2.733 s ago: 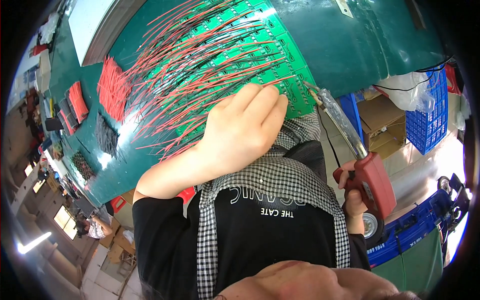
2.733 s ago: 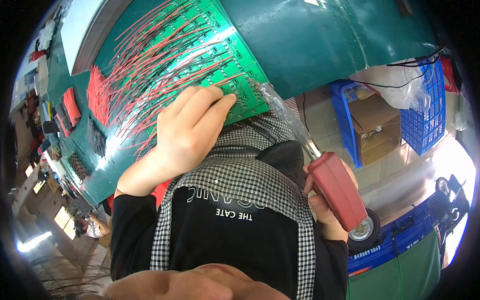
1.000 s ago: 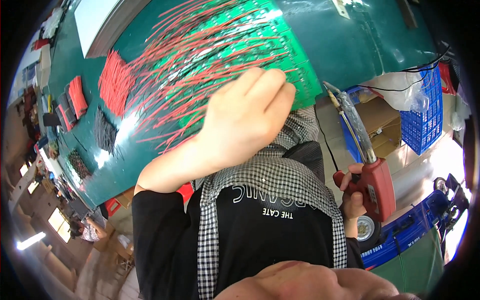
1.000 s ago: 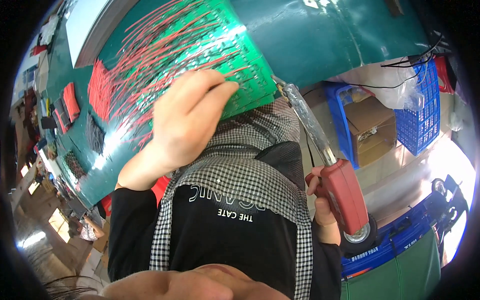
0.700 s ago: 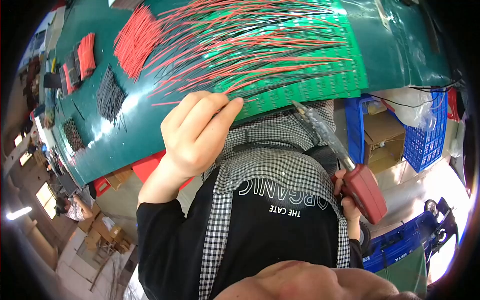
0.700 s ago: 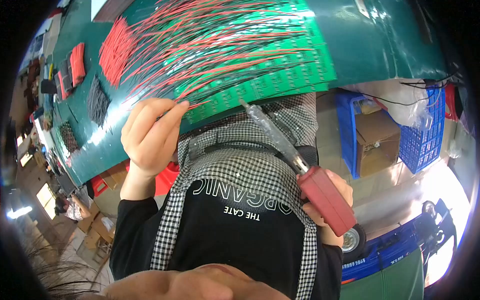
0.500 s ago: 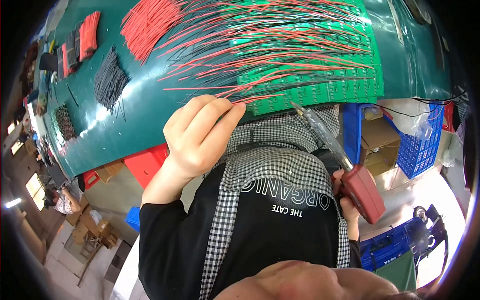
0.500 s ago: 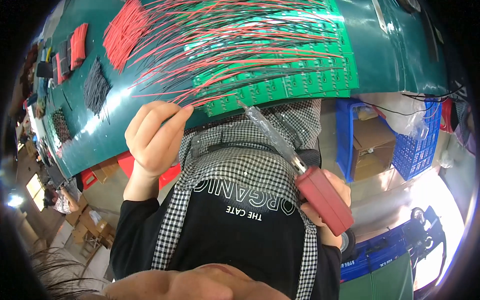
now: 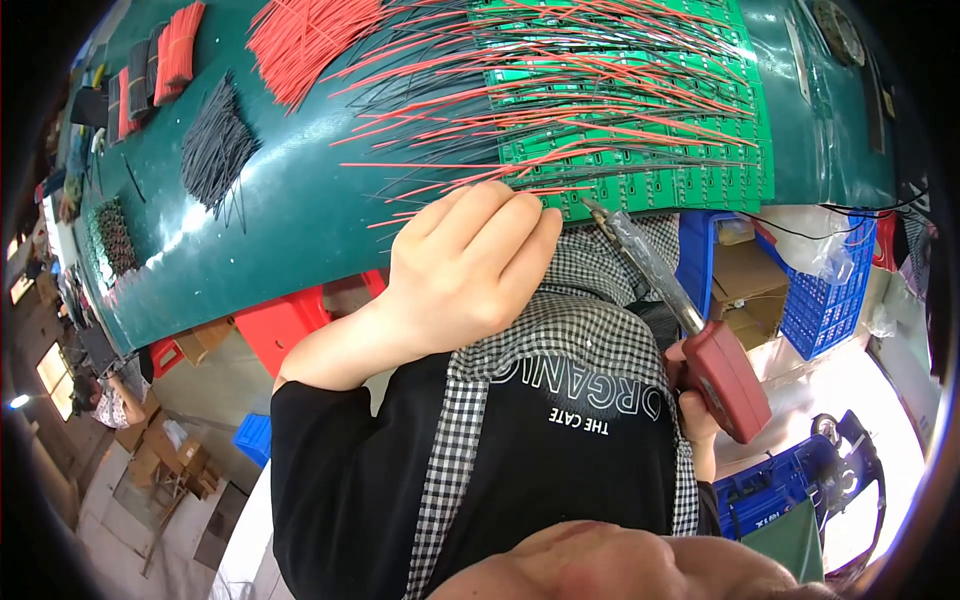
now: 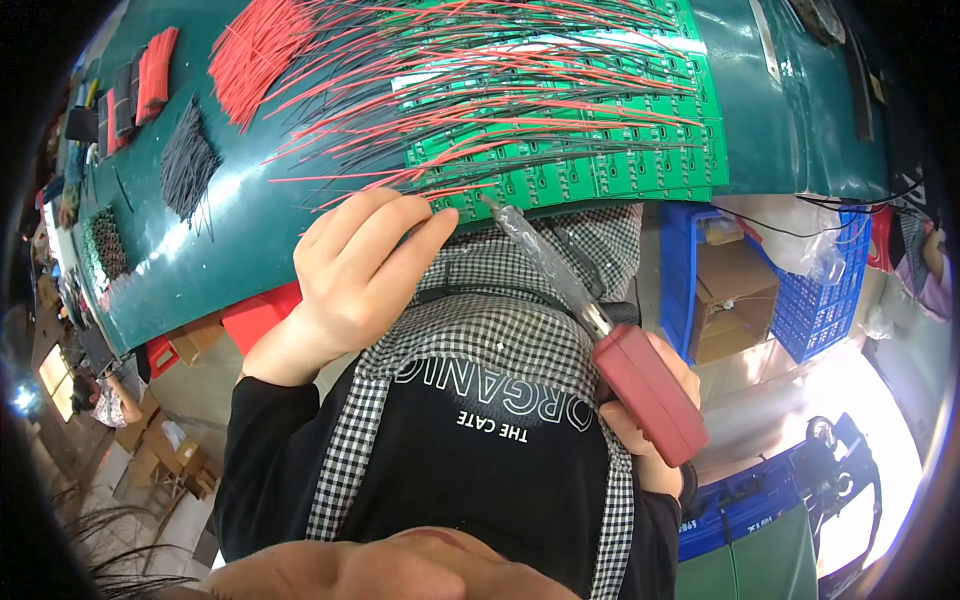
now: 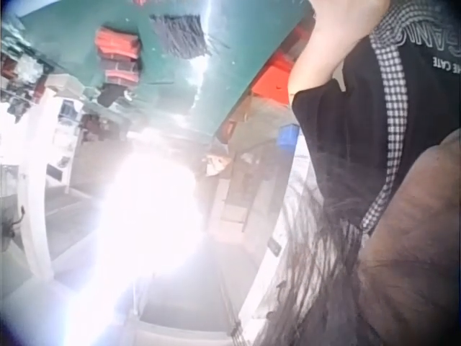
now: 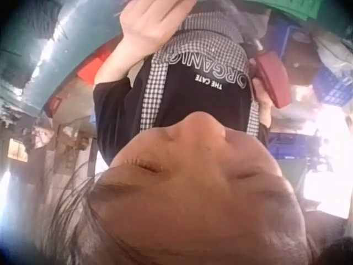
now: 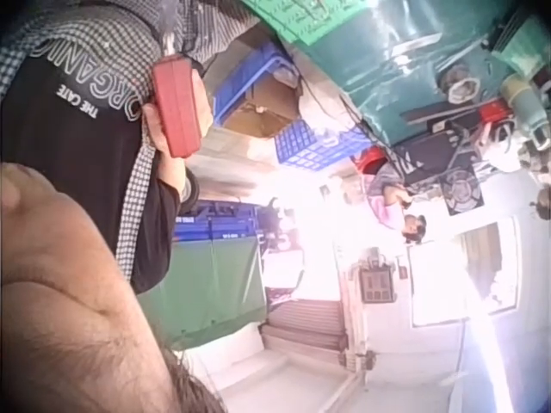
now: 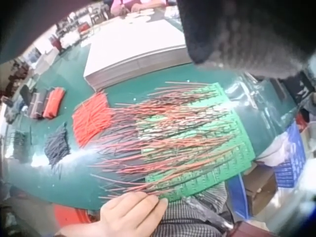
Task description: Soldering bundles of red and black wires onto a green printed circuit board array.
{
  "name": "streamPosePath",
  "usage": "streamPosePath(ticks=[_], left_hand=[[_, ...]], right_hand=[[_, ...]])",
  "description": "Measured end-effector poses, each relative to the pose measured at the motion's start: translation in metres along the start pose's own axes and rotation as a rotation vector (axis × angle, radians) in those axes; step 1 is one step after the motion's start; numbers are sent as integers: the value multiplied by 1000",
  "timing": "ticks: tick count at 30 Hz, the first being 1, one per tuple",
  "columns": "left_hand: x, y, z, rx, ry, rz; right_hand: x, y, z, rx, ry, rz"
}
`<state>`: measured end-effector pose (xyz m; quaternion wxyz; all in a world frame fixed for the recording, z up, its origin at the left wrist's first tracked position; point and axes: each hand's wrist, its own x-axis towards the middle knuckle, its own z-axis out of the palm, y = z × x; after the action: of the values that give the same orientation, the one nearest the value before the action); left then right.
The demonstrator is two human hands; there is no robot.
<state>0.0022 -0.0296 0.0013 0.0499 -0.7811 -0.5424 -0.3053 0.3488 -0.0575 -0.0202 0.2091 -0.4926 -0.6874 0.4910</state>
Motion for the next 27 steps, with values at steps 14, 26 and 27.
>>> streamPosePath(ticks=[14,26,27], left_hand=[[-1,-1,6,-3,-68,-28],[1,-1,3,-42,-142,-35],[1,-1,3,-40,-143,-35]], right_hand=[[21,-17,5,57,49,-90],[33,-26,5,-71,-69,-227],[36,-31,11,-76,2,-237]])
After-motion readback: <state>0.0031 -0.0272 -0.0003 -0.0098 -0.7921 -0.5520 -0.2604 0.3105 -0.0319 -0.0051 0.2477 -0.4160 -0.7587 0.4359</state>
